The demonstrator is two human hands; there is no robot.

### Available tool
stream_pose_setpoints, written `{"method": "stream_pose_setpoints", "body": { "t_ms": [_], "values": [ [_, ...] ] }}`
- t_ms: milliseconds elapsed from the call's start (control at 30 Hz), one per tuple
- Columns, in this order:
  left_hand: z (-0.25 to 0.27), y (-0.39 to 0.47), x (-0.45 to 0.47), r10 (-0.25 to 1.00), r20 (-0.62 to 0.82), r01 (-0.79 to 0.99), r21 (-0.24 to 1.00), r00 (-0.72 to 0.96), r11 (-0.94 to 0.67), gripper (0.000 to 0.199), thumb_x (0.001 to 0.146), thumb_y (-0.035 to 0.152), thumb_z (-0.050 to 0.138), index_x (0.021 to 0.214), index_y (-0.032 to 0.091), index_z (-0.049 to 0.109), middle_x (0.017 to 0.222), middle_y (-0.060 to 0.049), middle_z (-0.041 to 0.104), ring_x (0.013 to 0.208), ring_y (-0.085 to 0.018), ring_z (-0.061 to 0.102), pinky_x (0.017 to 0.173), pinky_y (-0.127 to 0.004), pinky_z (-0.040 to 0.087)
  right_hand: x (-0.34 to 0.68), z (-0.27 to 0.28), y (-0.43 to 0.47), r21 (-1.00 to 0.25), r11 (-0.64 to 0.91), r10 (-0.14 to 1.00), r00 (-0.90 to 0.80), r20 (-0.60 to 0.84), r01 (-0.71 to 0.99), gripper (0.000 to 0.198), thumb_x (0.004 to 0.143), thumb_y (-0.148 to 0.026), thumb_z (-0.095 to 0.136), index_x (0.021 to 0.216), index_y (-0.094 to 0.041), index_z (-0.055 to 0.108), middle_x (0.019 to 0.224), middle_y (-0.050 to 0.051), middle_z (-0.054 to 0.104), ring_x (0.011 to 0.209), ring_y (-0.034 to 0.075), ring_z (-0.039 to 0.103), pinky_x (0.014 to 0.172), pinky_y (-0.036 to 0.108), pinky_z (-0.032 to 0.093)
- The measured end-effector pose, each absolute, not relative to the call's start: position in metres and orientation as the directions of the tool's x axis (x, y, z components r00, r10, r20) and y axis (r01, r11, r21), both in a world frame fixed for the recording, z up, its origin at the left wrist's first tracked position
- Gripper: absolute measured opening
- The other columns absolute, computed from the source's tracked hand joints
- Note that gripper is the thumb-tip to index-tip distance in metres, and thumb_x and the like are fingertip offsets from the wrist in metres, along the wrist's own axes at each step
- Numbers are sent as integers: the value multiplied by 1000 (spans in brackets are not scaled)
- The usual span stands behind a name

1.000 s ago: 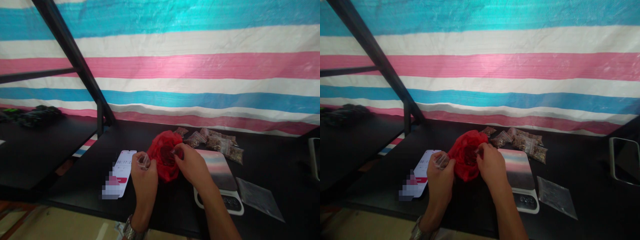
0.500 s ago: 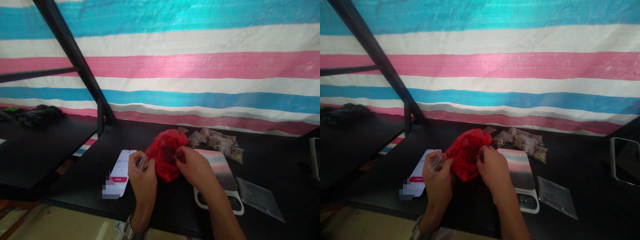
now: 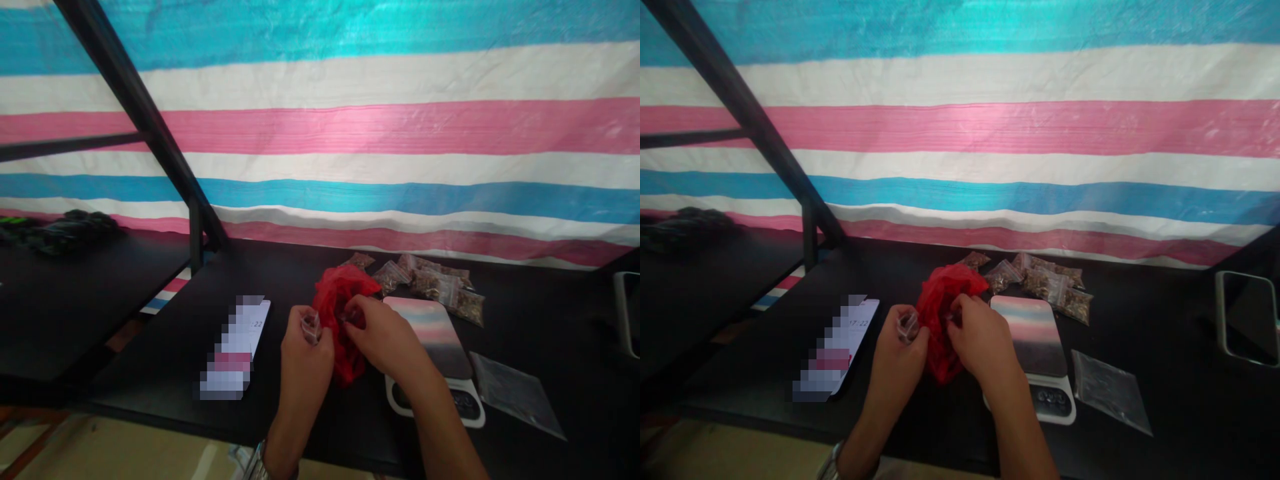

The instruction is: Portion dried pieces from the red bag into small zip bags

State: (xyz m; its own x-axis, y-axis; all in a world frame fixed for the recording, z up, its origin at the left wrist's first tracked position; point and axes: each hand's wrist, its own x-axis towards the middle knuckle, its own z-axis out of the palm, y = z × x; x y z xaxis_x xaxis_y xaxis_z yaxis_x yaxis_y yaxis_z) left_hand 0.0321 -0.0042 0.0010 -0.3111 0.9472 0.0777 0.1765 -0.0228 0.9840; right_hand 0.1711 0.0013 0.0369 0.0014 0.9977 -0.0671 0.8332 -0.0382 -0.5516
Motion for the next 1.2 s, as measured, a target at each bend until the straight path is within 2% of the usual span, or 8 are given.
{"method": "stream_pose_setpoints", "body": {
  "t_ms": [133, 267, 467, 767, 900, 1033, 1100, 1200],
  "values": [
    [-3, 0, 29, 938, -25, -10, 1000, -346, 23, 16, 67, 20, 63, 81, 23, 55, 64, 7, 54, 55, -13, 51, 52, -23, 41, 168, 37, 1, -611, -33, 996, -26, -86, 791, 16, 93, -21, 66, 106, -22, 75, 107, 7, 82, 94, 23, 75, 76, 31, 46],
    [-4, 4, 24, 903, -26, -143, 989, -429, -39, 20, 65, 22, 67, 80, 24, 53, 66, 8, 50, 55, -11, 45, 50, -23, 38, 168, 33, 2, -672, -44, 997, -14, -81, 739, 18, 96, -26, 63, 108, -23, 76, 107, 7, 83, 97, 24, 76, 79, 32, 49],
    [0, 3, 19, 867, 174, 64, 984, -467, -164, 17, 68, 14, 63, 80, 23, 55, 71, 7, 50, 61, -12, 47, 58, -24, 40, 172, 32, 4, -763, -25, 997, -43, -69, 646, 19, 96, -23, 61, 108, -21, 76, 103, 7, 83, 93, 22, 75, 76, 31, 50],
    [-3, 6, 16, 857, 215, 219, 968, -469, -123, 20, 71, 7, 62, 78, 24, 54, 69, 6, 52, 61, -14, 49, 61, -27, 41, 183, 39, 4, -827, -64, 996, -15, -87, 558, 15, 98, -19, 61, 105, -19, 75, 94, 5, 81, 87, 20, 75, 79, 30, 52],
    [-1, 2, 16, 761, 411, 382, 895, -503, -230, 16, 81, 17, 70, 88, 24, 57, 79, 3, 55, 68, -17, 52, 67, -30, 45, 188, 37, 5, -864, -65, 997, 5, -73, 500, 16, 98, -21, 61, 105, -19, 75, 95, 5, 81, 89, 20, 76, 81, 31, 54],
    [15, -14, 23, 718, 588, 432, 795, -373, -427, 11, 89, 27, 73, 95, 25, 63, 86, 1, 62, 72, -17, 59, 67, -29, 49, 190, 49, 2, -911, 30, 999, 3, 35, 412, 18, 98, -33, 63, 106, -20, 74, 97, 5, 82, 89, 20, 75, 79, 31, 55],
    [22, -21, 32, 754, 562, 366, 817, -340, -445, 11, 89, 28, 74, 96, 25, 66, 86, 1, 66, 72, -17, 64, 67, -28, 52, 191, 58, -2, -921, 116, 991, 18, 133, 373, 23, 98, -40, 65, 109, -21, 74, 104, 6, 82, 90, 20, 74, 79, 31, 54],
    [19, -22, 45, 868, 392, 243, 913, -305, -327, 11, 88, 28, 75, 96, 25, 67, 78, 2, 68, 65, -17, 66, 63, -28, 52, 193, 68, -11, -915, 193, 972, 55, 226, 353, 30, 97, -45, 65, 116, -23, 73, 106, 6, 80, 82, 18, 68, 69, 30, 50]
  ]
}}
